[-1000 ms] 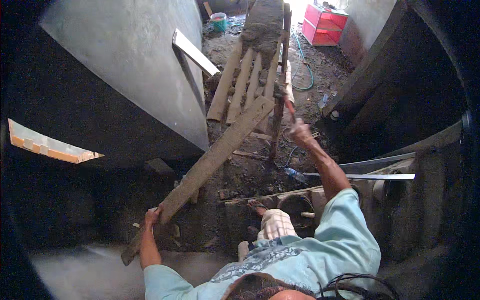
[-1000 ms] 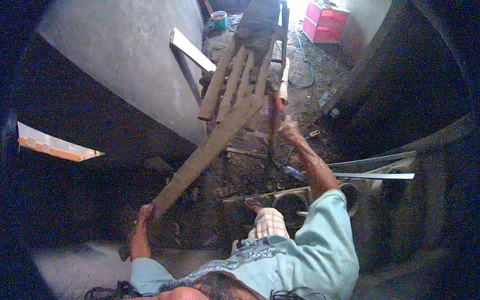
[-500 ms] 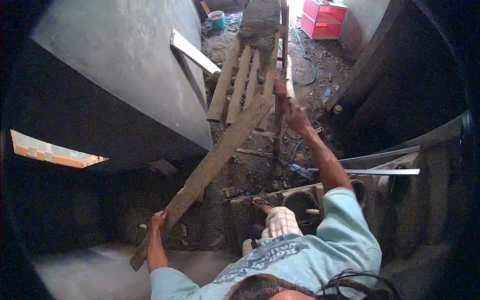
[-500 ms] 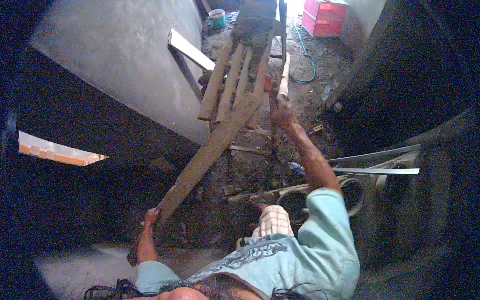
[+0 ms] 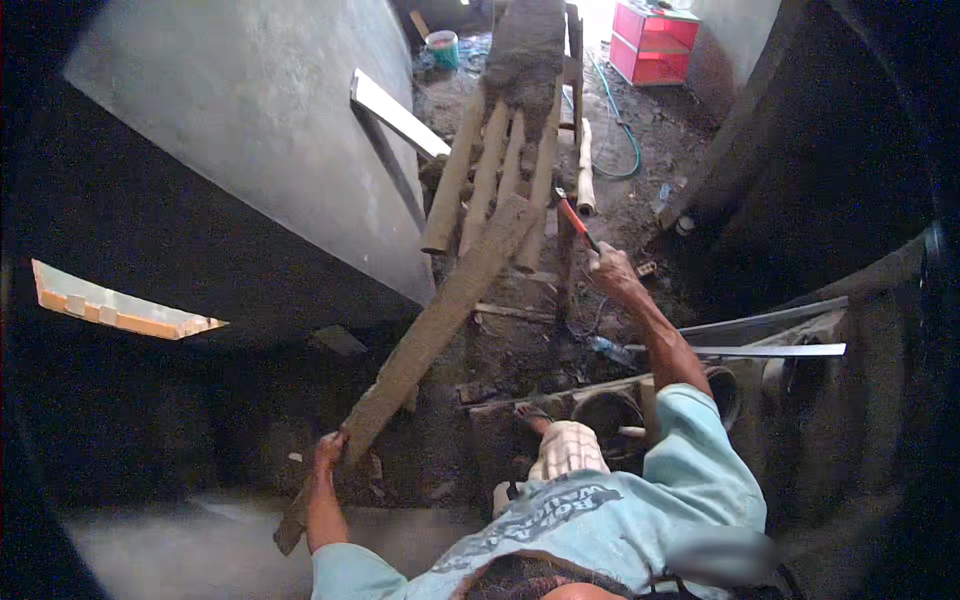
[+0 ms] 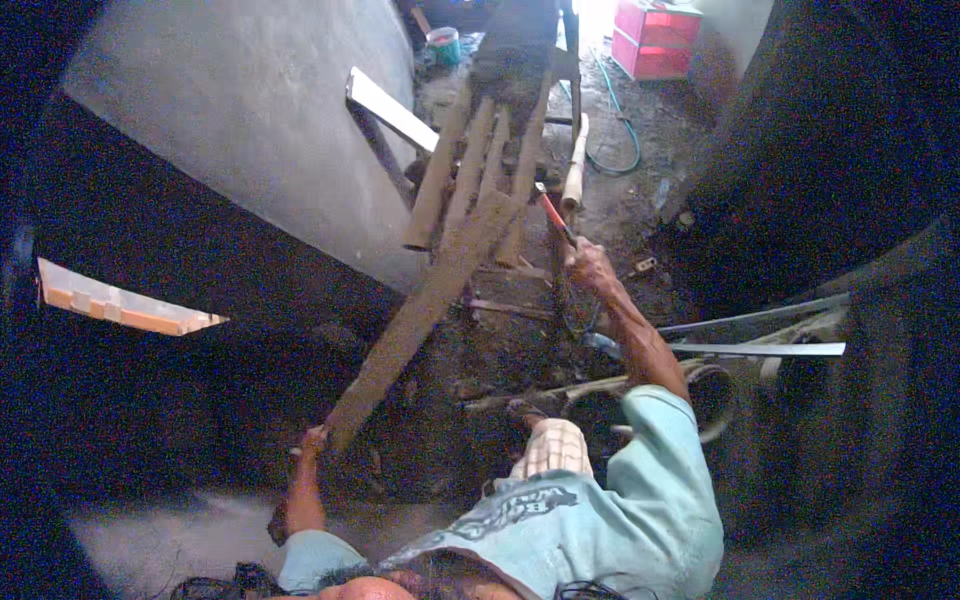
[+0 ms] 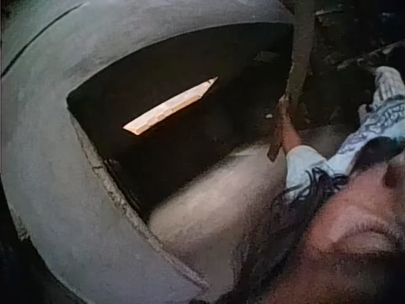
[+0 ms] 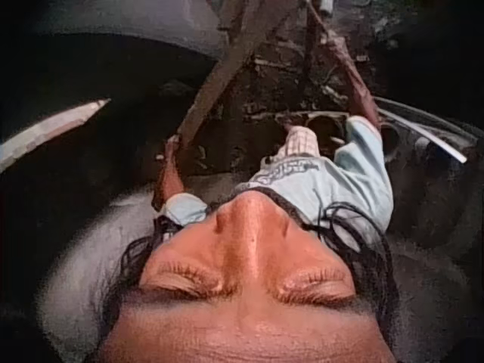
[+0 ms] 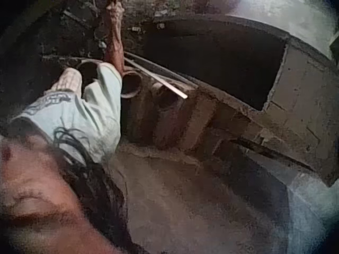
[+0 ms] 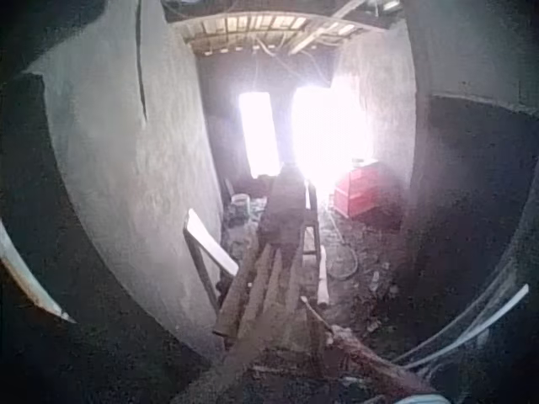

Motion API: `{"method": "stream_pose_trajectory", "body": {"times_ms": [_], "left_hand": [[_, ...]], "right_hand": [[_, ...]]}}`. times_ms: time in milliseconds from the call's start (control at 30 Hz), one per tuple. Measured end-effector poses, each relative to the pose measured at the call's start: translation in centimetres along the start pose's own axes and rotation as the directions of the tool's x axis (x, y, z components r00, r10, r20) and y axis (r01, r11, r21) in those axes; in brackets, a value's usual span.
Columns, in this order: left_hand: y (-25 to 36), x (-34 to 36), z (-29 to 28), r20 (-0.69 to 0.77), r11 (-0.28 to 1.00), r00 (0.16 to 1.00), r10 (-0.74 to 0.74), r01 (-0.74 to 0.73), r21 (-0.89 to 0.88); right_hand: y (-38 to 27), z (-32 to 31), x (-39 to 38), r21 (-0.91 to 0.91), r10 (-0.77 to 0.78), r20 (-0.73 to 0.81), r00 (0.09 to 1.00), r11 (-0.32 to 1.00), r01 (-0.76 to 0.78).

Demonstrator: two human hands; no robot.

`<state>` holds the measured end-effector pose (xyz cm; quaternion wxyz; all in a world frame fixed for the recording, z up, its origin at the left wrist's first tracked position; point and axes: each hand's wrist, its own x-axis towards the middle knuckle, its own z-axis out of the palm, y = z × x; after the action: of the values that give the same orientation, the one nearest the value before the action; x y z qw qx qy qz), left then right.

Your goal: The person positions a long metal corner bead onto the top edge of a doorway and secures it into the concrete using a hammer.

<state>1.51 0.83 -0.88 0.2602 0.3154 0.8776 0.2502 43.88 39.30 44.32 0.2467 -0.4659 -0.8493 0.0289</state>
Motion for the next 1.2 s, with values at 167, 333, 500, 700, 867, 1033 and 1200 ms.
{"method": "stream_pose_trajectory", "body": {"times_ms": [167,333,500,700,867,1033,1200], "left_hand": [[1.0,0.7,1.7,-0.089,0.977,0.991,0.100,-0.115,-0.182],[0.6,-1.2,4.6,-0.165,0.964,0.981,0.098,-0.134,-0.228],[6.6,-3.5,6.3,-0.391,0.876,0.899,0.200,-0.342,-0.339],[1.5,2.6,15.6,-0.345,0.760,0.804,0.485,-0.582,-0.288],[6.7,-1.2,26.1,-0.230,0.665,0.783,0.577,-0.615,-0.425],[7.2,-7.0,26.3,0.202,0.901,0.938,0.283,-0.188,-0.391],[8.6,-12.0,22.6,0.199,0.918,0.949,0.244,-0.160,-0.363]], "right_hand": [[-0.1,-0.6,-3.0,0.242,0.061,-0.205,0.977,0.970,-0.009],[2.9,4.2,-8.8,0.513,0.313,-0.137,0.940,0.834,-0.204],[14.7,12.2,-18.6,0.646,0.576,-0.010,0.818,0.628,-0.434],[18.5,15.2,-35.7,0.554,0.683,-0.131,0.719,0.652,-0.518],[16.8,9.2,-45.5,0.457,0.790,-0.209,0.576,0.600,-0.656],[18.8,5.5,-44.4,0.321,0.759,-0.298,0.579,0.650,-0.688],[15.5,3.3,-39.6,0.110,0.540,-0.416,0.732,0.829,-0.549]]}}
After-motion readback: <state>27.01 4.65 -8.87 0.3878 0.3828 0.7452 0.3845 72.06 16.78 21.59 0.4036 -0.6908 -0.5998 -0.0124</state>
